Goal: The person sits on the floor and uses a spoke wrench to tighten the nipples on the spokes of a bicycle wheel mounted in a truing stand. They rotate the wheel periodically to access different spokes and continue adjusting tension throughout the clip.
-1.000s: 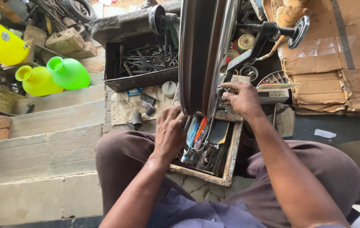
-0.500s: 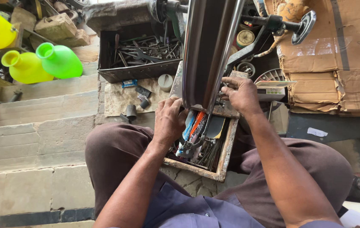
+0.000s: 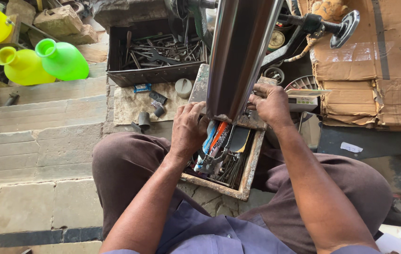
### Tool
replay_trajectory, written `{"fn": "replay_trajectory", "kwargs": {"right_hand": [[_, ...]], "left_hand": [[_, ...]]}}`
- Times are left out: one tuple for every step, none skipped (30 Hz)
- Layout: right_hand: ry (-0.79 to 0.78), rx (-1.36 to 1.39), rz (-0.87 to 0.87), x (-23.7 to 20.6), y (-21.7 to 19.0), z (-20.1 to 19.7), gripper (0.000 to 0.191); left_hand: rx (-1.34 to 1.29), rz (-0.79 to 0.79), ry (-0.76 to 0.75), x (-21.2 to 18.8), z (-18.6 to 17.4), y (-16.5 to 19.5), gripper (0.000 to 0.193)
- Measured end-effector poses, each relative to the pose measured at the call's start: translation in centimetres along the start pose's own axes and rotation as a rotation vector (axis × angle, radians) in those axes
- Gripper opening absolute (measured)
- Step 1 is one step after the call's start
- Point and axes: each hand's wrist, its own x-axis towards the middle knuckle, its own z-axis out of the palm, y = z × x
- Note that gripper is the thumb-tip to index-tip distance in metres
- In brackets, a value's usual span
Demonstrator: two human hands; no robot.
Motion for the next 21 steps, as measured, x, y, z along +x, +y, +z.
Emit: {"fn": "replay_trajectory", "kwargs": {"right_hand": [[0.004,-0.005,-0.002,0.1,0.1,0.0,0.029],[0.008,-0.011,-0.004,0.1,0.2,0.0,0.029],[0.011,-0.016,-0.006,0.1,0.2,0.0,0.029],[0.010,-0.017,-0.003,0.1,0.3,0.0,0.029],[0.008,-0.017,0.000,0.2,0.3,0.0,0.029],[0.006,-0.018,0.004,0.2,0.3,0.0,0.029],[0.008,-0.016,0.003,0.2,0.3,0.0,0.029],[0.010,-0.015,0.002,0.1,0.3,0.1,0.030],[0.012,-0.014,0.001,0.1,0.2,0.1,0.030],[0.011,-0.011,0.005,0.1,0.2,0.1,0.030],[0.011,-0.008,0.009,0.1,0.1,0.1,0.030],[0.011,-0.006,0.012,0.0,0.0,0.1,0.030],[0.013,-0.035,0.015,0.0,-0.1,0.1,0.029],[0.015,-0.064,0.018,-0.1,-0.2,0.1,0.029],[0.017,-0.094,0.021,-0.2,-0.3,0.1,0.028],[0.015,-0.092,0.020,-0.2,-0.5,0.0,0.028],[0.013,-0.089,0.019,-0.3,-0.6,0.1,0.027],[0.011,-0.087,0.017,-0.3,-0.7,0.1,0.027],[0.012,-0.088,0.015,-0.3,-0.7,0.1,0.027],[0.013,-0.089,0.012,-0.4,-0.8,0.1,0.028],[0.014,-0.089,0.010,-0.4,-0.9,0.1,0.028]], "left_hand": [[-0.010,0.012,0.014,0.0,-0.1,0.1,0.037],[-0.016,0.020,0.019,0.0,-0.2,0.2,0.037],[-0.021,0.028,0.024,0.0,-0.3,0.4,0.038],[-0.026,0.035,0.029,0.0,-0.4,0.5,0.038],[-0.037,0.045,0.029,0.1,-0.6,0.6,0.039],[-0.048,0.054,0.029,0.1,-0.7,0.8,0.039],[-0.059,0.064,0.029,0.1,-0.8,0.9,0.040],[-0.056,0.083,0.036,0.2,-0.9,1.1,0.042],[-0.054,0.103,0.042,0.2,-1.0,1.2,0.043],[-0.051,0.122,0.048,0.2,-1.1,1.4,0.044],[-0.046,0.137,0.049,0.2,-1.2,1.5,0.042],[-0.040,0.151,0.050,0.3,-1.3,1.7,0.040],[-0.034,0.165,0.051,0.3,-1.4,1.8,0.038],[-0.037,0.192,0.056,0.3,-1.5,1.9,0.036],[-0.041,0.218,0.061,0.3,-1.6,2.1,0.035],[-0.044,0.245,0.066,0.3,-1.7,2.2,0.034],[-0.049,0.258,0.071,0.3,-1.7,2.2,0.031],[-0.054,0.269,0.075,0.3,-1.8,2.3,0.028],[-0.059,0.281,0.079,0.3,-1.9,2.4,0.026],[-0.068,0.290,0.080,0.3,-2.0,2.5,0.025],[-0.078,0.297,0.079,0.3,-2.0,2.5,0.024]]}}
